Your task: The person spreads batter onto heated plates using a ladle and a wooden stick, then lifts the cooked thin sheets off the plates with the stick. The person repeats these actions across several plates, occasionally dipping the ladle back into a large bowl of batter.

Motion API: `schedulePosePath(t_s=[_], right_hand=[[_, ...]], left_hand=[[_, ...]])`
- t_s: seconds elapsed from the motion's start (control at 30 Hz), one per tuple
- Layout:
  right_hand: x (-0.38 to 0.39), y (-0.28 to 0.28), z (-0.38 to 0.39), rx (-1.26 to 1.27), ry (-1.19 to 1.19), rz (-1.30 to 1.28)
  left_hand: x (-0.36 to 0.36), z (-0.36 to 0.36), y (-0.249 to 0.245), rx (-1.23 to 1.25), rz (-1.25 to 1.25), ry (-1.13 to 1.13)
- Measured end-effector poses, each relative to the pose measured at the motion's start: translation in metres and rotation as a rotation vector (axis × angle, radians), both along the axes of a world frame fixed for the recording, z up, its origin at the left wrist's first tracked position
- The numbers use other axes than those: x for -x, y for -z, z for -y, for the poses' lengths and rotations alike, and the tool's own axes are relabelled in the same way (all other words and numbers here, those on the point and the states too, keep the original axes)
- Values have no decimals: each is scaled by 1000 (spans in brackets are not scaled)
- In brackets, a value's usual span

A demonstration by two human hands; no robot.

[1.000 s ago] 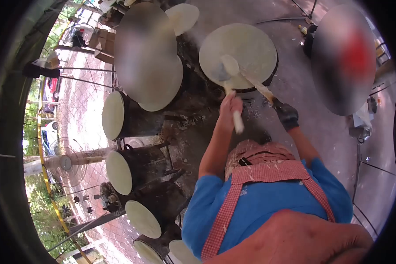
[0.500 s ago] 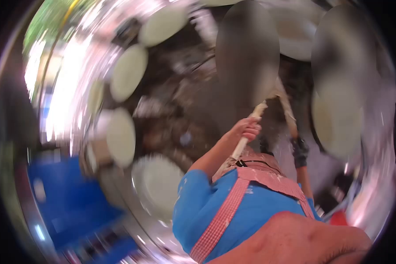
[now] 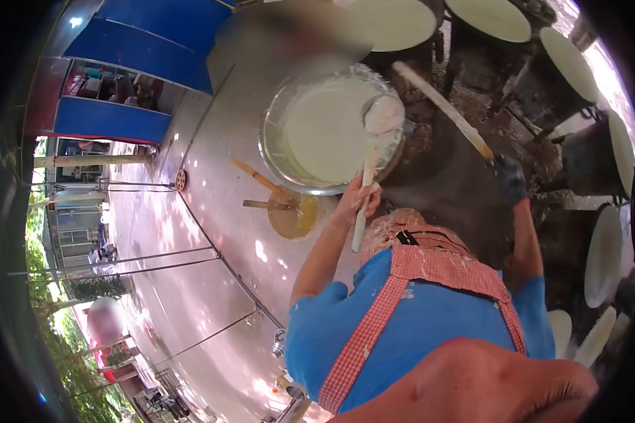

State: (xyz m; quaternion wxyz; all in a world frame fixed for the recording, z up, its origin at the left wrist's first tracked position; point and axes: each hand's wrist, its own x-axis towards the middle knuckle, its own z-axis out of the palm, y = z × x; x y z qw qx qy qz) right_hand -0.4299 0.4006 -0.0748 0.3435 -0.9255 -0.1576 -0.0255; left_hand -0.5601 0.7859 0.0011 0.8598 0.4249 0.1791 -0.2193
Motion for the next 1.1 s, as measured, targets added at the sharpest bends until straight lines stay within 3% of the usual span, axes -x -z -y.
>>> schedulePosePath(t_s=[0.03, 0.1, 0.17, 0.23, 0.3, 0.33, 0.37, 0.4, 0.47, 0.5, 0.57, 0.6, 0.67, 0.73, 0.8, 0.9, 1.0, 1.1], right_hand=[[-22, -6, -23, 160, -111, 168], [-67, -9, -73, 485, -275, 428], [-81, -50, -153, 419, -217, 62], [-106, -2, -199, 857, -370, -132], [-96, -21, -231, 872, -452, -161], [-93, -37, -237, 876, -523, -159], [-90, -53, -227, 621, -514, -25], [-93, -32, -214, 629, -532, -33], [-85, 30, -184, 511, -255, -385], [-74, 42, -187, 575, -274, -422], [-52, 42, -187, 630, -294, -459], [-42, 35, -182, 560, -293, -394], [-20, 11, -174, 472, -292, -323], [-21, -26, -171, 379, -260, -328], [-34, -52, -176, 307, -257, -192], [-72, -105, -181, 45, -315, 162], [-127, -161, -193, -102, -296, 409], [-162, -213, -204, -297, -251, 560]], left_hand=[[-2, -17, 9, -89, 101, -42], [-25, -48, 38, -77, 25, -97], [-53, -87, 99, -42, -131, -151], [-80, -116, 197, -80, -335, -172], [-88, -134, 245, -131, -474, -188], [-89, -138, 255, -313, -451, -95], [-90, -138, 265, -489, -423, -8], [-89, -138, 261, -476, -437, -18], [-86, -128, 229, -207, -571, -116], [-94, -124, 222, -201, -565, -125], [-102, -118, 208, 417, -916, -284], [-103, -114, 190, 411, -920, -286], [-105, -110, 135, 861, -839, -461], [-110, -114, 64, 982, -710, -378], [-107, -108, -1, 637, -302, -397], [-102, -90, -120, 392, -114, -462], [-106, -85, -211, 291, 75, -352], [-101, -81, -284, -425, 401, -381]])
